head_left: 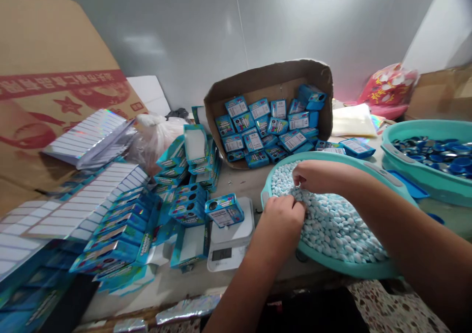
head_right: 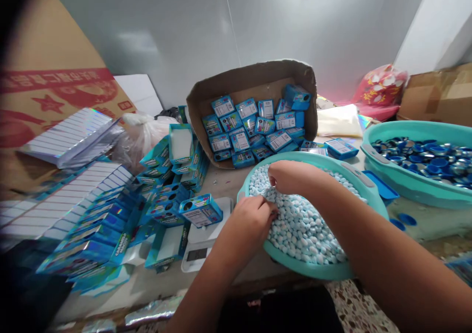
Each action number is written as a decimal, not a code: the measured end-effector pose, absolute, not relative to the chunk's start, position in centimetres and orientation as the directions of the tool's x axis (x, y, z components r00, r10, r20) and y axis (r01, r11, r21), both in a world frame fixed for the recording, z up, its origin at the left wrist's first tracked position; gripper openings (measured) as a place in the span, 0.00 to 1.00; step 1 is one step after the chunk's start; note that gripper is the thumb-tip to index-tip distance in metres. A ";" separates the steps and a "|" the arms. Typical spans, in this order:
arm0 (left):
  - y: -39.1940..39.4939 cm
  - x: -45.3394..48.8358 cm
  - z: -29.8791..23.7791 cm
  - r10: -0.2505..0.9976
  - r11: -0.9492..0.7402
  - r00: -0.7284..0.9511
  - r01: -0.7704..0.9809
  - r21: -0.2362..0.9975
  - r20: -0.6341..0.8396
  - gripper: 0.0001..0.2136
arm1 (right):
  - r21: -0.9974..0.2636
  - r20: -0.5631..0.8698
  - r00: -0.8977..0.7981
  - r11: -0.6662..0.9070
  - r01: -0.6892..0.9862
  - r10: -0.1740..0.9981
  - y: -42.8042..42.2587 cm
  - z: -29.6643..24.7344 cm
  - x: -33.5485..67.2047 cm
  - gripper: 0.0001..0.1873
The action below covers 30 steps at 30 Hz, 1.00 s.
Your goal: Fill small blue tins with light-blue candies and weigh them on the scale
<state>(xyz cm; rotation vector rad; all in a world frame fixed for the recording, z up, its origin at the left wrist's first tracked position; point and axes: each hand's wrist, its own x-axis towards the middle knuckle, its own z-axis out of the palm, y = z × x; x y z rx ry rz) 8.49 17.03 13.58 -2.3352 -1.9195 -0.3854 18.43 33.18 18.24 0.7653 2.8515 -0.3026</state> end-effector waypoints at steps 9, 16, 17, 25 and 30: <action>16.7 9.6 13.7 0.979 -0.088 0.052 0.979 0.182 0.197 0.08 | -0.114 -0.245 -0.852 0.859 0.499 0.462 33.4 17.9 18.3 0.16; 16.4 9.9 13.0 0.956 -0.100 0.032 0.971 0.219 0.291 0.11 | -0.114 -0.241 -0.853 0.859 0.499 0.463 33.5 18.0 18.3 0.16; 16.3 9.8 13.0 0.947 -0.107 0.032 0.969 0.222 0.320 0.11 | -0.116 -0.242 -0.852 0.858 0.500 0.464 33.5 18.1 18.3 0.16; 12.4 3.0 15.0 0.717 0.000 -0.239 0.939 0.343 0.655 0.12 | -0.129 -0.277 -0.827 0.834 0.536 0.489 33.3 18.3 18.4 0.13; 9.9 -3.5 15.2 0.636 0.288 -0.429 0.903 0.319 0.642 0.10 | -0.119 -0.286 -0.795 0.803 0.583 0.535 33.0 18.2 18.3 0.16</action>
